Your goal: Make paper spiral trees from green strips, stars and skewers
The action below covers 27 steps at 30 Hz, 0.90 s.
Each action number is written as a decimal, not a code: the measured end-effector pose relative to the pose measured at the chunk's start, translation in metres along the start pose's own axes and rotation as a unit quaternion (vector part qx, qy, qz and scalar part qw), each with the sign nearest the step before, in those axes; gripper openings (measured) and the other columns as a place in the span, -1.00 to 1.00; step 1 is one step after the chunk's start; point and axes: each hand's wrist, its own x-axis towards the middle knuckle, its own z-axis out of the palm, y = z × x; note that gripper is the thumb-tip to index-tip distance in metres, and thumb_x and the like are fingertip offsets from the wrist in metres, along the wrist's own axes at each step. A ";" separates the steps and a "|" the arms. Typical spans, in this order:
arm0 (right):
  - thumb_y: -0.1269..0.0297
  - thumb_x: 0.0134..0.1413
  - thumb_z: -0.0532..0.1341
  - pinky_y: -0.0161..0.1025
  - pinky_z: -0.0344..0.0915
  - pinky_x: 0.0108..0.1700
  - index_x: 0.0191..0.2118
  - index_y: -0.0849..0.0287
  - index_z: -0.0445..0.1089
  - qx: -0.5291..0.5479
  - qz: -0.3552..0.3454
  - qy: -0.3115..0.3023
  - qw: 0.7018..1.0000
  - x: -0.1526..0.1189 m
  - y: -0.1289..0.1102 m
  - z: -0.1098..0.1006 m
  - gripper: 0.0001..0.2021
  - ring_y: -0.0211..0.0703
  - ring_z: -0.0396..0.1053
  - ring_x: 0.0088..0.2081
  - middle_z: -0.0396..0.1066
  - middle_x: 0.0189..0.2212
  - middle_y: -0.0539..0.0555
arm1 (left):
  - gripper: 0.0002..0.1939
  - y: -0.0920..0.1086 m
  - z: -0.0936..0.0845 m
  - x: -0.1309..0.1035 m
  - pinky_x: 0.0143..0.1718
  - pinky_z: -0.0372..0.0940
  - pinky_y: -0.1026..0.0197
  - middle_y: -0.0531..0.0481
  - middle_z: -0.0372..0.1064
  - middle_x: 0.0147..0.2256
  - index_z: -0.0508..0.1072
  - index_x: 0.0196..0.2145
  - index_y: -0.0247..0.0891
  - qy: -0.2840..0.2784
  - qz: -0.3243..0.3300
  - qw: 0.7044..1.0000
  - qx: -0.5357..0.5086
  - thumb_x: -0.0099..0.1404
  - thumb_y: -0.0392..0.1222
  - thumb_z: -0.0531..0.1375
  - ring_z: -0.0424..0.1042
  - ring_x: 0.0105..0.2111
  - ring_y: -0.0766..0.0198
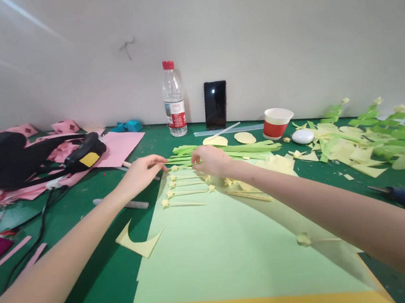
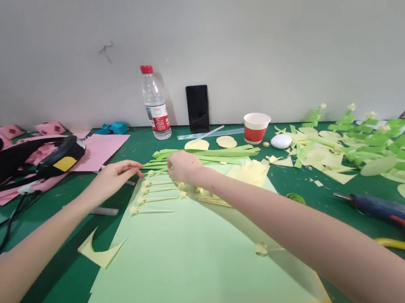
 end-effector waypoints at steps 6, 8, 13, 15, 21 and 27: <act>0.24 0.16 0.09 -0.10 0.30 -0.15 -0.10 0.23 0.28 -0.008 -0.009 0.013 1.000 -0.006 -0.001 -0.001 -0.76 -0.16 0.30 -0.16 0.29 -0.12 0.12 | -0.80 0.000 0.000 0.000 -0.20 0.31 0.06 -0.07 0.36 -0.20 0.37 -0.19 -0.32 0.010 0.005 1.000 0.012 0.29 -0.17 0.07 0.38 -0.23 0.20; 0.24 0.15 0.10 -0.09 0.30 -0.15 -0.10 0.24 0.28 -0.014 -0.013 0.025 0.999 -0.012 -0.002 -0.008 -0.76 -0.15 0.30 -0.16 0.29 -0.12 0.11 | -0.80 0.002 0.000 0.000 -0.21 0.31 0.07 -0.06 0.36 -0.22 0.37 -0.21 -0.32 0.015 0.009 1.000 0.013 0.29 -0.17 0.07 0.38 -0.25 0.22; 0.25 0.14 0.11 -0.13 0.29 -0.17 -0.19 0.26 0.32 -0.042 0.000 0.064 0.997 -0.056 0.010 -0.054 -0.80 -0.18 0.31 -0.20 0.33 -0.20 0.08 | -0.79 0.014 -0.003 -0.009 -0.34 0.27 0.17 0.02 0.34 -0.35 0.36 -0.28 -0.33 0.050 0.025 0.998 -0.002 0.28 -0.12 0.05 0.35 -0.37 0.24; 0.28 0.14 0.10 -0.22 0.27 -0.24 -0.30 0.26 0.35 -0.060 0.037 0.090 0.993 -0.085 0.023 -0.081 -0.84 -0.24 0.31 -0.29 0.36 -0.32 0.03 | -0.80 0.023 -0.006 -0.015 -0.38 0.19 0.24 0.05 0.30 -0.40 0.34 -0.32 -0.30 0.075 0.043 0.996 -0.011 0.27 -0.12 0.02 0.30 -0.38 0.25; 0.26 0.14 0.09 -0.30 0.14 -0.45 -0.42 0.20 0.40 -0.132 0.253 0.127 0.950 -0.181 0.088 -0.140 -0.79 -0.31 0.24 -0.51 0.36 -0.54 0.05 | -0.64 0.059 0.012 -0.043 -0.54 0.03 0.30 0.14 -0.03 -0.65 0.07 -0.65 -0.22 0.074 0.130 0.988 -0.043 0.25 -0.04 -0.09 0.06 -0.59 0.33; 0.27 0.16 0.09 -0.23 0.31 -0.23 -0.25 0.23 0.35 -0.168 0.416 -0.003 0.894 -0.224 0.151 -0.142 -0.84 -0.28 0.33 -0.31 0.36 -0.28 0.07 | -0.66 0.087 0.081 -0.094 -0.67 0.11 0.36 0.10 0.26 -0.69 0.27 -0.64 -0.21 -0.102 0.275 0.954 -0.060 0.20 -0.04 -0.06 0.23 -0.68 0.34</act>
